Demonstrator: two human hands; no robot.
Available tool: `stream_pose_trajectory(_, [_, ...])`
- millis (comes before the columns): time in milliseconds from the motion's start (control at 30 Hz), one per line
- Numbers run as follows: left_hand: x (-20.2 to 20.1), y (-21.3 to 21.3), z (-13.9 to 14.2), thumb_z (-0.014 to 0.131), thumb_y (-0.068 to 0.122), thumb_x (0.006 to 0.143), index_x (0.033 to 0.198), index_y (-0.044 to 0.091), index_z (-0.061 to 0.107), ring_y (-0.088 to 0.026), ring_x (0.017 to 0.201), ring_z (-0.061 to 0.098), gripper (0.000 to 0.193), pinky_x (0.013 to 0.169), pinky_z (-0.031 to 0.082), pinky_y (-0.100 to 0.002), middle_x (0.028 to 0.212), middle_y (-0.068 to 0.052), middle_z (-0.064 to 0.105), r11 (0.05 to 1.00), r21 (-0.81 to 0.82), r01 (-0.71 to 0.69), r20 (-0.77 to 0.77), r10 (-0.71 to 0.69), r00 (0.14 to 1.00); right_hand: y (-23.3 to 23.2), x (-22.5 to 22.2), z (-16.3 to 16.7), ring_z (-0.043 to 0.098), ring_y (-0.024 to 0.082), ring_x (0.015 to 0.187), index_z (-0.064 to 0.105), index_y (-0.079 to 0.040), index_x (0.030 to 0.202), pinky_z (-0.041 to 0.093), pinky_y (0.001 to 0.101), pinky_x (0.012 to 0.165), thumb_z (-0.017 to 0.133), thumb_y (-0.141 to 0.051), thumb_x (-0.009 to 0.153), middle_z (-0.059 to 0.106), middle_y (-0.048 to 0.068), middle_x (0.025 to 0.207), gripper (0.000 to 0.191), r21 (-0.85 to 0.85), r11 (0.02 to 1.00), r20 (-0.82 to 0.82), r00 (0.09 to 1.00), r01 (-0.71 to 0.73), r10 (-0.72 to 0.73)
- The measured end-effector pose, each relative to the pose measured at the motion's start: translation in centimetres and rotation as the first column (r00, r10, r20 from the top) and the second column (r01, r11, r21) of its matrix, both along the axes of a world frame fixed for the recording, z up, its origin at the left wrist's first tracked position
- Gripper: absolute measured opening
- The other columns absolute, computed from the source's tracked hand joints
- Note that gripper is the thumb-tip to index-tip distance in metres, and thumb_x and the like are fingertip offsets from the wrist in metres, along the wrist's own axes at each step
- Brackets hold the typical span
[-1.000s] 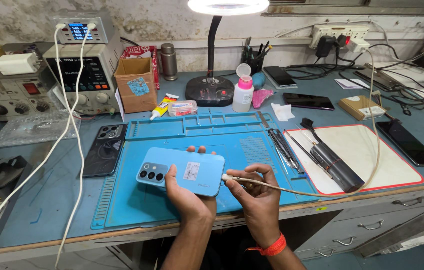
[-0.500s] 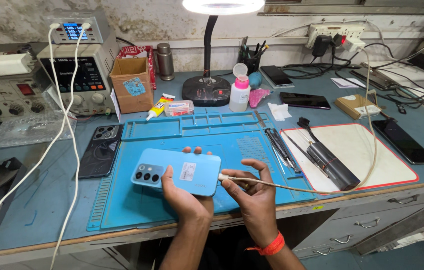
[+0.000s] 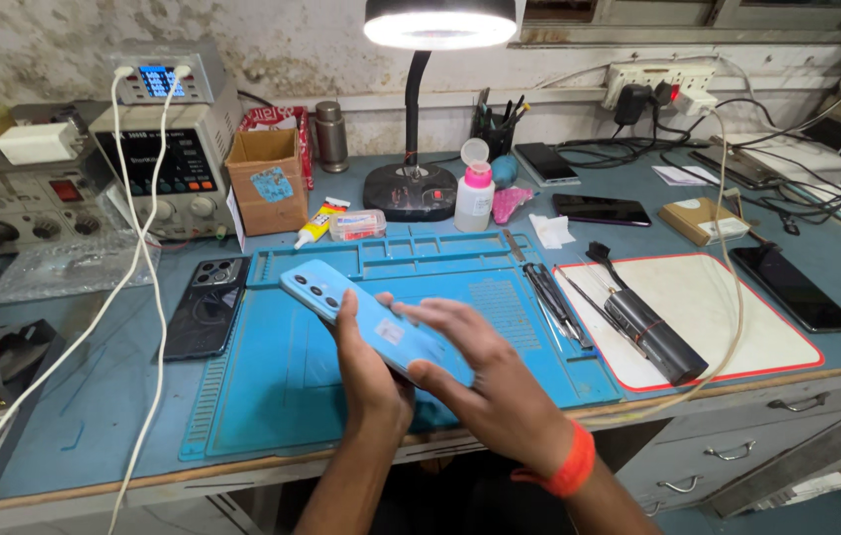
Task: The person heats the back cover of a smartphone with a heat gun and pries along its edge to loosen the adhesive. They lift off the back cover, set it aside, then press the cover back onto the phone and power the device on to check that it boots.
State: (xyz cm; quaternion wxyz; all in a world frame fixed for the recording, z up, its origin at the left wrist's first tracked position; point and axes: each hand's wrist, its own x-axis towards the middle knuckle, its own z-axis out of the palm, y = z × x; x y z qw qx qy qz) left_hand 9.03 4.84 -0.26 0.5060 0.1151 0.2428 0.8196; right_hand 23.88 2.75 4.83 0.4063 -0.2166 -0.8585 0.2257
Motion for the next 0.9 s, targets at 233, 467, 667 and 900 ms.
stream_pose_trajectory(233, [-0.2,0.2,0.1,0.044,0.068,0.089,0.163,0.030,0.014,-0.022,0.122,0.049,0.088,0.105,0.040,-0.041,0.134,-0.005,0.046,0.989,-0.144,0.017,-0.313,-0.062,0.948,3.5,-1.1,-1.8,0.054,0.032,0.137,0.046,-0.006,0.151,0.044,0.0401,0.109,0.051,-0.039,0.105,0.053,0.017,0.152,0.057,-0.226,0.965,0.144,0.975,-0.135,0.170])
stream_pose_trajectory(467, [-2.1,1.5,-0.5,0.042,0.045,0.105,0.167,0.016,0.021,-0.017,0.126,0.048,0.072,0.112,0.034,-0.040,0.140,-0.009,0.049,1.000,-0.027,-0.003,-0.715,-0.017,0.699,6.7,-0.6,-4.9,0.067,0.033,0.103,0.042,-0.012,0.159,0.058,0.0415,0.078,0.039,-0.035,0.106,0.060,0.023,0.139,0.058,-0.766,0.412,-0.462,0.868,-0.493,0.179])
stream_pose_trajectory(667, [-2.7,2.1,-1.7,0.051,0.016,0.111,0.149,-0.002,0.045,-0.004,0.078,0.064,0.043,0.063,0.051,-0.021,0.093,0.000,0.070,0.877,0.354,0.325,-0.374,-0.185,0.909,6.6,-0.2,-5.3,0.065,0.040,0.121,0.039,0.001,0.156,0.060,0.0526,0.090,0.028,-0.037,0.104,0.058,0.023,0.144,0.065,-0.604,0.047,-0.787,0.605,-0.795,0.117])
stream_pose_trajectory(900, [-1.3,1.2,-1.8,0.045,0.028,0.106,0.142,0.009,0.060,-0.005,0.075,0.065,0.043,0.057,0.052,-0.023,0.103,-0.001,0.074,0.980,-0.007,0.199,-0.533,-0.172,0.829,6.1,-0.3,-6.0,0.067,0.037,0.117,0.048,-0.008,0.148,0.060,0.0643,0.084,0.026,-0.045,0.108,0.063,0.017,0.136,0.058,-0.635,0.077,-0.771,0.636,-0.768,-0.021])
